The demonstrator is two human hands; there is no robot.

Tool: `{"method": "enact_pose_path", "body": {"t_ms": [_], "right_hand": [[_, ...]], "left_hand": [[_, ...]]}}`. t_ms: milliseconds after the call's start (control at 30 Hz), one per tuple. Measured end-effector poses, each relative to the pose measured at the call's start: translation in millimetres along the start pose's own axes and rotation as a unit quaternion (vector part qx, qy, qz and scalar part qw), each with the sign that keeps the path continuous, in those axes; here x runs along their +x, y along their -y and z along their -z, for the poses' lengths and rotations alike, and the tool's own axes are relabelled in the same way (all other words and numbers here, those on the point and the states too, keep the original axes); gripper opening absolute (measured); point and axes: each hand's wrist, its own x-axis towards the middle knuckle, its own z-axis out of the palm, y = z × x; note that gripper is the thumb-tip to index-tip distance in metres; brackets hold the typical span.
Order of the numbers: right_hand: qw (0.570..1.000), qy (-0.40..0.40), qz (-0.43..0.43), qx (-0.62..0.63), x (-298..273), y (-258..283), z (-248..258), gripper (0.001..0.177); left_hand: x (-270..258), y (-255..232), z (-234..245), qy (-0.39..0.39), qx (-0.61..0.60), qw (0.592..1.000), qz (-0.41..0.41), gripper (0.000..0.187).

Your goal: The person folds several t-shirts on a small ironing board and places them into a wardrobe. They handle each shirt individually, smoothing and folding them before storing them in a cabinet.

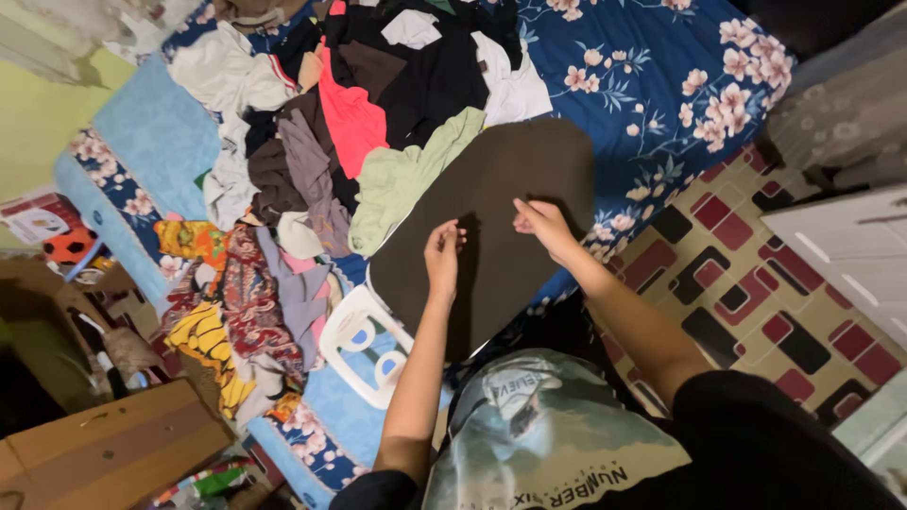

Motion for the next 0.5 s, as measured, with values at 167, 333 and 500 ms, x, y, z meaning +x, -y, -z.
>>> {"method": "enact_pose_path", "body": {"t_ms": [167,333,500], "right_hand": [[0.999,0.050,-0.003,-0.009,100.3,39.8,11.7,0.037],[0.995,0.082,-0.040,-0.039,208.5,48.3,28.0,0.034],[0.994,0.074,-0.072,-0.021,307.0,18.0,48.9,0.032]], "left_hand": [[74.6,-10.4,-47.2,-0.036,-0.015,0.999,-0.004,0.030],[152.1,-5.5,-89.8,-0.060,-0.020,0.998,0.009,0.033],[226.5,22.9,-111.9,-0.066,-0.033,0.997,0.029,0.036]]}}
